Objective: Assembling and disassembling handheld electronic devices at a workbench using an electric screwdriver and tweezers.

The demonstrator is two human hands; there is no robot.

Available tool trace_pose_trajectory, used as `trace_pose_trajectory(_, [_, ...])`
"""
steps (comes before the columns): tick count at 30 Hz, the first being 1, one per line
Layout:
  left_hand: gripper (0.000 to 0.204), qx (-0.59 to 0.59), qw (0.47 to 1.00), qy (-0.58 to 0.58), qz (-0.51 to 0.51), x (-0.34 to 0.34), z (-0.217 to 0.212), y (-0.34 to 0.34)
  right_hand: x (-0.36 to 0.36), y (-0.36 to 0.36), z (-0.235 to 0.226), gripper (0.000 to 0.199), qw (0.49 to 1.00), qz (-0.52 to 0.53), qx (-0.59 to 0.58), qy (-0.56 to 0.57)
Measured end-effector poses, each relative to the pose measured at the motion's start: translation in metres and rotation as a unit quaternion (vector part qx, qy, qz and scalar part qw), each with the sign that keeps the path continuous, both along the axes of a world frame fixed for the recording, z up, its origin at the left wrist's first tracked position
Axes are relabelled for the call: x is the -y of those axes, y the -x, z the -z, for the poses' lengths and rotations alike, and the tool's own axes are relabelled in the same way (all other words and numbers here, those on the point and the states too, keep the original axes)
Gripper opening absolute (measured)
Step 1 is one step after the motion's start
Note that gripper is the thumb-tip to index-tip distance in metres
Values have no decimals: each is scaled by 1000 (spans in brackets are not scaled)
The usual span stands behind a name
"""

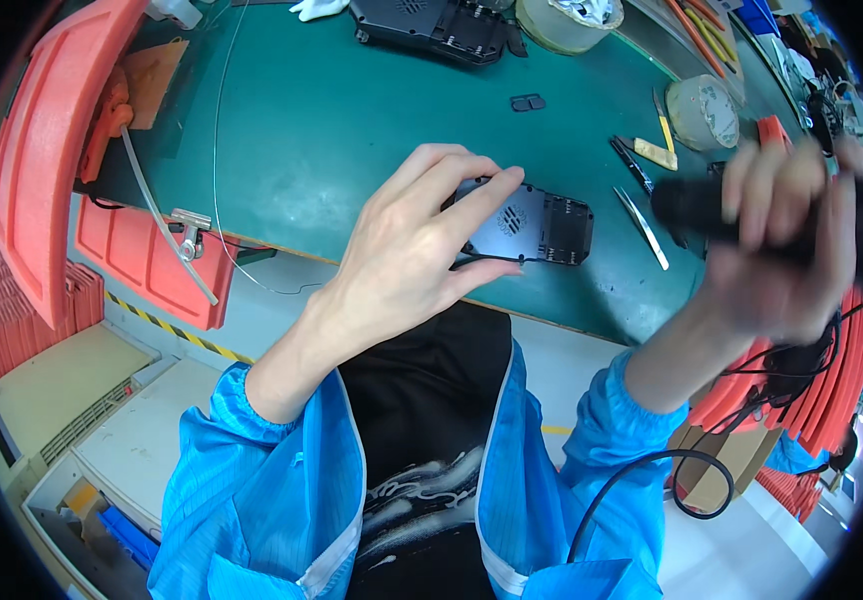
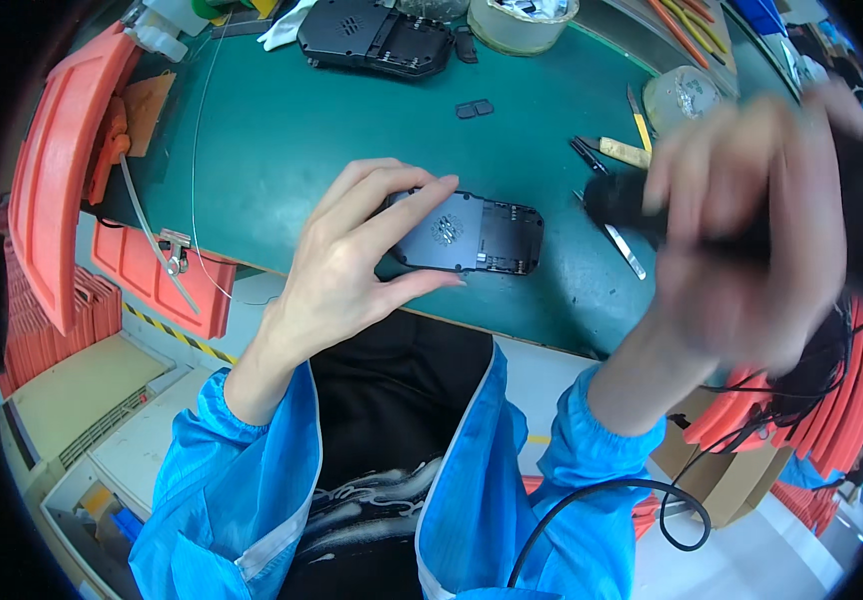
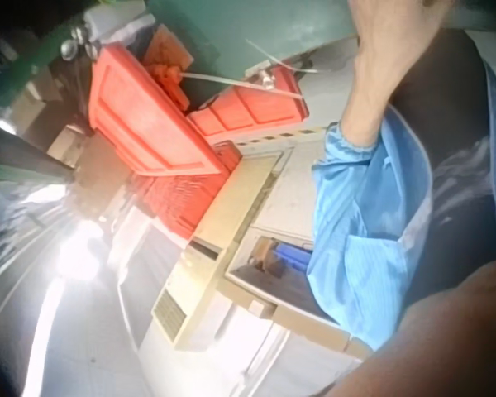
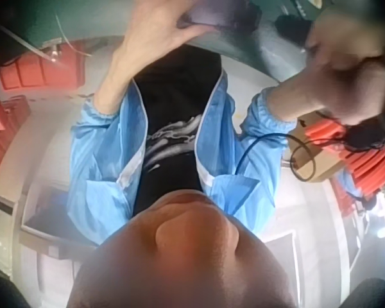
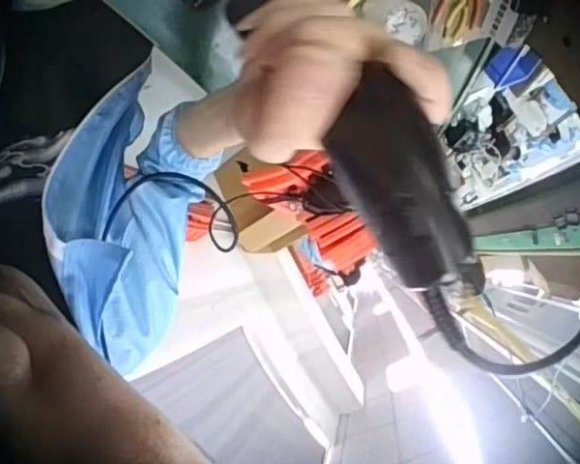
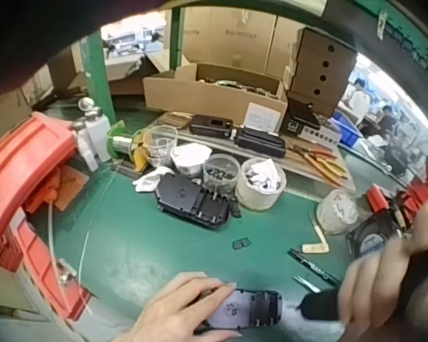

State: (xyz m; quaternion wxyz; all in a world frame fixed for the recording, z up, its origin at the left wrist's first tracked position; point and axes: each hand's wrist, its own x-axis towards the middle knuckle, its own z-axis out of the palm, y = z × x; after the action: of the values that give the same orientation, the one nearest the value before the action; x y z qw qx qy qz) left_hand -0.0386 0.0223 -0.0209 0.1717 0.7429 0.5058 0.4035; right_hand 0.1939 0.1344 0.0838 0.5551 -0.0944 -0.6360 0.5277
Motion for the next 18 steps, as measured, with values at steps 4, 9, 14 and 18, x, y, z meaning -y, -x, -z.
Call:
trace_pose_trajectory(4, [74,-34,999,-8,-2,0,-2,-5,-84,-5,38,42,989,95,24,-114])
trace_pose_trajectory(9, [70,-44,999,-20,-3,0,-3,-4,-33,49,12,33,922,387,30,-18])
trace_pose_trajectory(14, [61,23,1000,9,2,-2,-12,13,-16,5,45,59,891,399,149,-155])
trace_pose_trajectory(18, [57,155,984,79,28,1,-20,11,67,-3,48,47,874,219,393,-182])
